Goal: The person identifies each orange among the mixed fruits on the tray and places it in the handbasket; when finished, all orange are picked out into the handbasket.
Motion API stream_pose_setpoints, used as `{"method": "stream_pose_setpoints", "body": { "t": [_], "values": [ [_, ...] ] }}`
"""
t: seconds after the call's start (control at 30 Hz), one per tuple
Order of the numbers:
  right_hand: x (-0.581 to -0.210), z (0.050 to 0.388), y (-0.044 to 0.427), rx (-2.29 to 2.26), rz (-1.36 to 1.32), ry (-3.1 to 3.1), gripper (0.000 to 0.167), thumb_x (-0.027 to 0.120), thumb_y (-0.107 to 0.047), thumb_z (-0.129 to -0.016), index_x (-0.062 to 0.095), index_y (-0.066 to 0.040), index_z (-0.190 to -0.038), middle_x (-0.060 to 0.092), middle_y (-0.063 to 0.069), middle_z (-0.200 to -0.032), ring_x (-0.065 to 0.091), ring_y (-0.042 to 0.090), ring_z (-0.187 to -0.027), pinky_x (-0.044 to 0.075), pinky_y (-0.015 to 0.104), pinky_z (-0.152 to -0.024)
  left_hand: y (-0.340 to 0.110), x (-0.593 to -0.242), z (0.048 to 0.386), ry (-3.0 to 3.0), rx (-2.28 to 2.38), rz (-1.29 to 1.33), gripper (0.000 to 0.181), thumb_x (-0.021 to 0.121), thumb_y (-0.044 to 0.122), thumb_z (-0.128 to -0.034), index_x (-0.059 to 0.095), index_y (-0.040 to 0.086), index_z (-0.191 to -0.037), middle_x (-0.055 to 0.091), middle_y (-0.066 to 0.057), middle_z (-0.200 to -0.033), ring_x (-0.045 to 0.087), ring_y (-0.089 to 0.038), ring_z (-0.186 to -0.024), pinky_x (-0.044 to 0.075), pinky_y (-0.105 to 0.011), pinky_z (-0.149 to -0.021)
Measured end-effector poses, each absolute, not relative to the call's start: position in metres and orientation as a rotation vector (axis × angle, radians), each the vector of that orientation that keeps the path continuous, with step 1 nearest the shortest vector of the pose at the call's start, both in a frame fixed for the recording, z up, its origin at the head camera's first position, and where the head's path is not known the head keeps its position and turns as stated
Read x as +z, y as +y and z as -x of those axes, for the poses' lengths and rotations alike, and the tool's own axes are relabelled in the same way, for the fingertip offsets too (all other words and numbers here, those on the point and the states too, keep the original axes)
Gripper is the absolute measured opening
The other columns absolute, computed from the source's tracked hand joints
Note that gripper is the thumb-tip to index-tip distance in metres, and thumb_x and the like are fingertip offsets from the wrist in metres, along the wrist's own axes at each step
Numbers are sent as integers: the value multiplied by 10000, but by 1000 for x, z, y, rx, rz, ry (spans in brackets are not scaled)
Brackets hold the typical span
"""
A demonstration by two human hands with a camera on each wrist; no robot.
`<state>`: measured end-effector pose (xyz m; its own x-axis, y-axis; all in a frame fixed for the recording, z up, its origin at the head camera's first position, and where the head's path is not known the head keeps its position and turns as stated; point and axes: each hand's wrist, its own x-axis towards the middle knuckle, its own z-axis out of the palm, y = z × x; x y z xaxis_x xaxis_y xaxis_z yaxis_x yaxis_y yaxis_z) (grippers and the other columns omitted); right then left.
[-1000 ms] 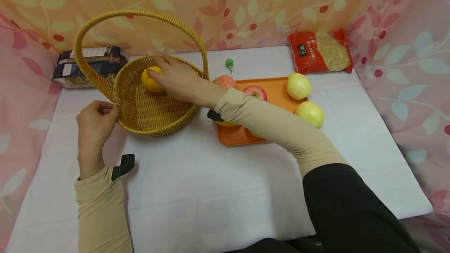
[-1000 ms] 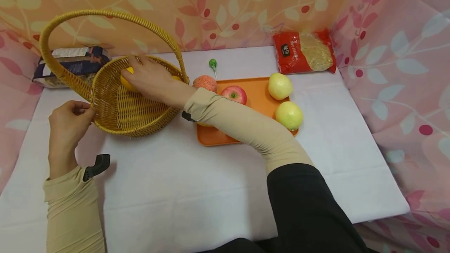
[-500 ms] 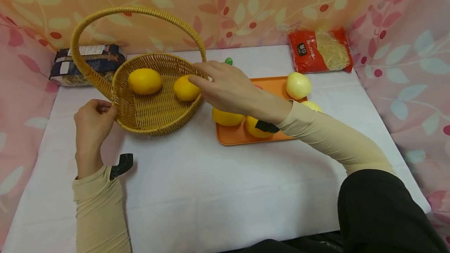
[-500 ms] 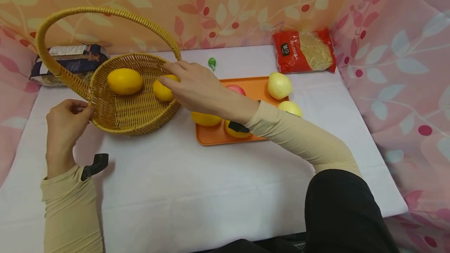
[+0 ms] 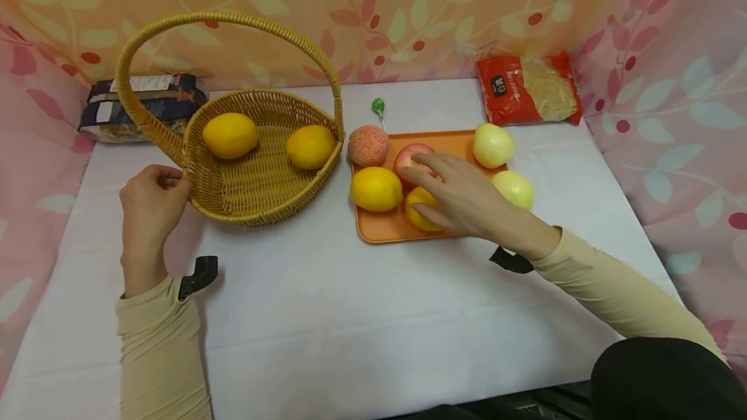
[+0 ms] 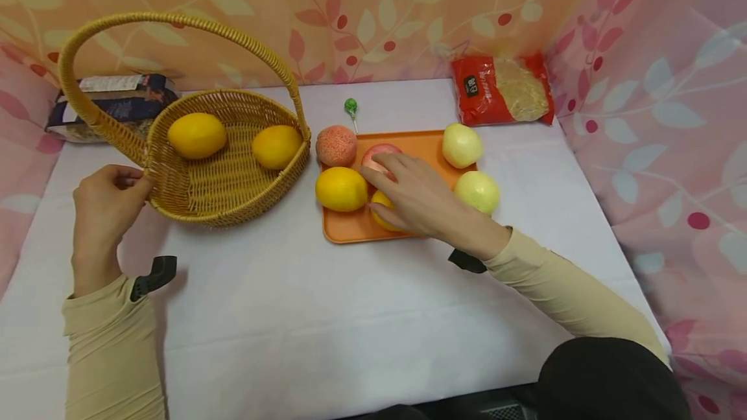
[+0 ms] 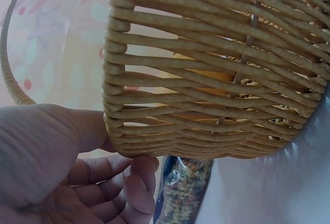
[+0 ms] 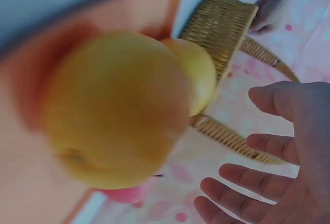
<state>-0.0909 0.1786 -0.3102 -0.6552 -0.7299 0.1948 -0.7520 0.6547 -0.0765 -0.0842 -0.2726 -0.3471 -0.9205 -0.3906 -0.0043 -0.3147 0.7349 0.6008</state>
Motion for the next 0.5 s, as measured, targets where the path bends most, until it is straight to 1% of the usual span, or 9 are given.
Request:
{"method": "stream_pose_setpoints", "body": {
  "t": [0.13, 0.23, 0.5],
  "values": [
    [-327, 78, 199, 240, -1172, -2742, 618, 729, -335, -836, 530, -94, -1370, 528, 222, -1352, 547, 392, -1185, 471, 526, -979, -273, -347, 84, -2827, -950, -574, 380, 513, 247, -921, 640, -45, -1130, 653, -217, -983, 443, 41, -526, 396, -160, -468],
    [-338, 73, 209, 272, -1154, -2725, 670, 753, -340, -809, 511, -100, -1386, 519, 225, -1362, 539, 399, -1207, 467, 549, -977, -274, -348, 84, -2830, -955, -572, 388, 514, 250, -923, 637, -49, -1136, 649, -214, -985, 446, 37, -529, 398, -161, -466],
    [-353, 68, 220, 328, -1108, -2721, 738, 790, -360, -776, 484, -134, -1408, 470, 210, -1434, 536, 388, -1215, 478, 541, -961, -272, -347, 84, -2821, -942, -578, 361, 519, 235, -924, 644, -42, -1118, 656, -218, -968, 441, 40, -516, 394, -165, -465]
  ]
}}
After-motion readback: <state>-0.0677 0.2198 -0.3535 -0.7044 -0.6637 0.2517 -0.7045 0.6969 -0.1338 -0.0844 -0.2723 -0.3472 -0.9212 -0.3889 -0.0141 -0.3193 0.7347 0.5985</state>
